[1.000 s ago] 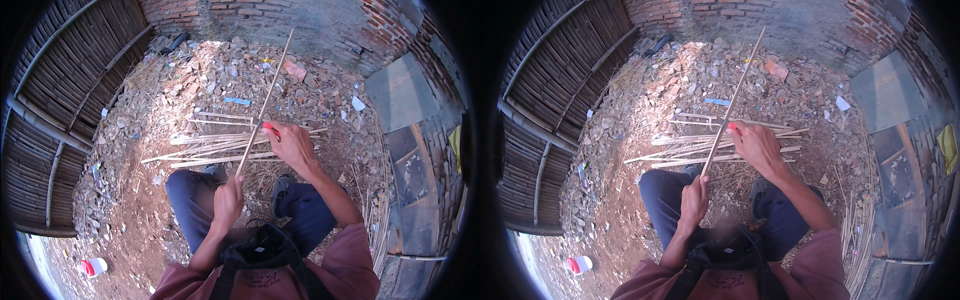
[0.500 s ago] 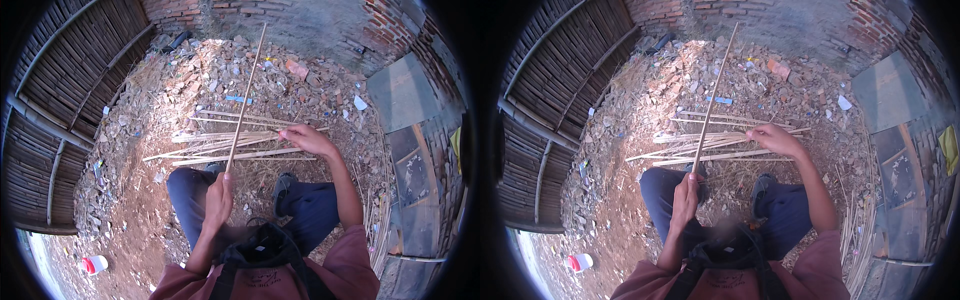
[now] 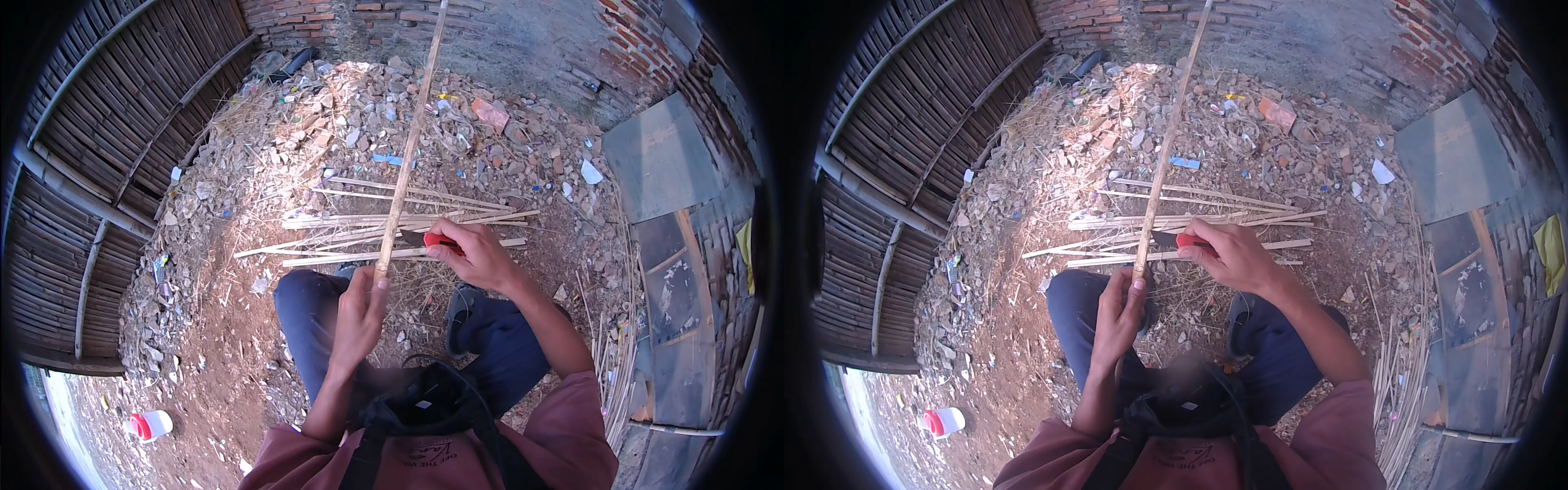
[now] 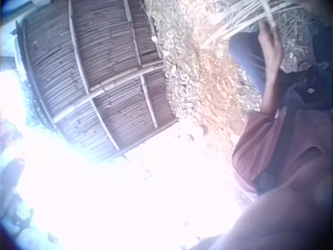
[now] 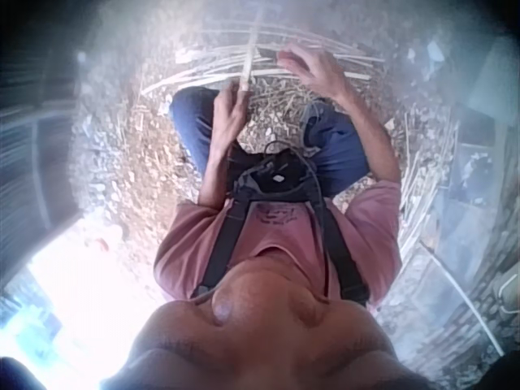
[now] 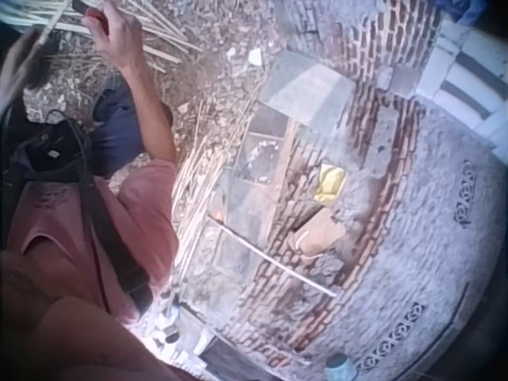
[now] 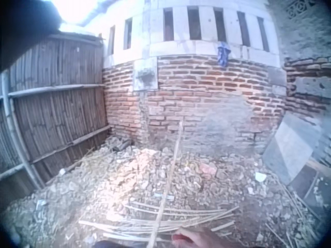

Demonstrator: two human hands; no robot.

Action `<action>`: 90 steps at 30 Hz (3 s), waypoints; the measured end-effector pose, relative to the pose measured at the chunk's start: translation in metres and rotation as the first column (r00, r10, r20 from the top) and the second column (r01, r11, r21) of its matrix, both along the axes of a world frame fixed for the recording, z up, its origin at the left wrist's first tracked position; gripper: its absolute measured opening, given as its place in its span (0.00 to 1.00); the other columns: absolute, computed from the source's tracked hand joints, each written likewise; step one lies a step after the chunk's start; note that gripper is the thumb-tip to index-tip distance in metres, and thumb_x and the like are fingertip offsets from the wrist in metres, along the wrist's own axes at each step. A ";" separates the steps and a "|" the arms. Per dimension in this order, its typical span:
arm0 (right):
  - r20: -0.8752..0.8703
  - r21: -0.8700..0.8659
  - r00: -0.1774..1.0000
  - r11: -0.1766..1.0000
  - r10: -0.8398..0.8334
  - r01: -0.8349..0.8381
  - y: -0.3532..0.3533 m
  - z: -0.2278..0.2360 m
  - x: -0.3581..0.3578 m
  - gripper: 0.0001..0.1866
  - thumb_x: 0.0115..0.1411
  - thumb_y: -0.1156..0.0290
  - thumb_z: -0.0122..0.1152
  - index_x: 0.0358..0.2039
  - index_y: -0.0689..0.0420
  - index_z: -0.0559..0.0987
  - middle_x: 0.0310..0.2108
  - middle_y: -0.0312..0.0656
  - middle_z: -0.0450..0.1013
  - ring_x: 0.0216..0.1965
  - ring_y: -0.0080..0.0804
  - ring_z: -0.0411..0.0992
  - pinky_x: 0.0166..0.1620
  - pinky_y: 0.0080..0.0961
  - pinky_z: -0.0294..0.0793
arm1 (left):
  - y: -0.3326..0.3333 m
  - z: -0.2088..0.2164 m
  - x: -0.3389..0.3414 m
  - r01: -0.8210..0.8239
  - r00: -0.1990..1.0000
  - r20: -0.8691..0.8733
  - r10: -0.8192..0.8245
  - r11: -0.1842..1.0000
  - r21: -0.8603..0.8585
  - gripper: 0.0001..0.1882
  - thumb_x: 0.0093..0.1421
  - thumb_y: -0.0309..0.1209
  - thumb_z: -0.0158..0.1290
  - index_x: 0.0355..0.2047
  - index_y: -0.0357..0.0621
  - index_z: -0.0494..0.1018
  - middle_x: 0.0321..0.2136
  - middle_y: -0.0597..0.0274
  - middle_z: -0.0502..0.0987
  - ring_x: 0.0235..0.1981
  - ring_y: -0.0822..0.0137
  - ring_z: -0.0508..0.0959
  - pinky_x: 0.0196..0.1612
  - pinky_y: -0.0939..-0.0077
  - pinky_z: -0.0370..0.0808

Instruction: The person shapes thin bamboo slats using a utility knife while sitting on the ground, handling each slat one by one and whittling the edges.

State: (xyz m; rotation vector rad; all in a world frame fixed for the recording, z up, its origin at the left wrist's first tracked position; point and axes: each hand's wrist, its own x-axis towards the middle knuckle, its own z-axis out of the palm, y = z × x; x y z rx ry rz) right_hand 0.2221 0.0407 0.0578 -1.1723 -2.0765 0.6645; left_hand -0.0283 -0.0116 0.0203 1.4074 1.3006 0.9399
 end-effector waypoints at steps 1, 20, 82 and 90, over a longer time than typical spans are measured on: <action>0.017 0.106 0.999 0.994 0.034 -0.036 -0.002 -0.006 -0.006 0.17 0.70 0.54 0.66 0.42 0.56 0.80 0.33 0.45 0.82 0.31 0.44 0.83 0.34 0.38 0.79 | 0.000 -0.004 0.001 -0.006 0.998 0.065 0.004 1.000 0.018 0.11 0.77 0.33 0.51 0.47 0.36 0.73 0.23 0.64 0.74 0.24 0.75 0.69 0.30 0.73 0.69; -0.004 0.221 0.983 0.959 0.185 -0.179 -0.010 -0.022 -0.026 0.14 0.67 0.60 0.69 0.42 0.57 0.81 0.31 0.42 0.80 0.29 0.43 0.82 0.31 0.39 0.79 | 0.002 0.005 0.012 0.085 0.960 0.258 -0.107 0.992 0.098 0.16 0.71 0.32 0.63 0.52 0.37 0.73 0.31 0.72 0.79 0.28 0.86 0.70 0.28 0.86 0.65; -0.047 0.279 0.999 0.960 -0.007 0.020 -0.019 -0.007 -0.041 0.12 0.68 0.61 0.67 0.43 0.56 0.83 0.34 0.43 0.84 0.30 0.44 0.83 0.31 0.38 0.81 | 0.011 0.008 0.019 0.033 0.990 0.128 -0.051 0.989 0.144 0.17 0.77 0.40 0.55 0.42 0.35 0.78 0.25 0.76 0.69 0.28 0.82 0.63 0.30 0.78 0.62; 0.069 0.287 0.990 0.953 -0.122 0.097 -0.022 -0.006 -0.043 0.12 0.70 0.60 0.65 0.44 0.56 0.82 0.31 0.44 0.83 0.28 0.43 0.83 0.29 0.38 0.81 | 0.016 0.008 0.021 0.018 1.000 -0.026 -0.015 0.992 0.124 0.19 0.75 0.39 0.55 0.37 0.32 0.77 0.19 0.56 0.70 0.24 0.72 0.66 0.29 0.66 0.68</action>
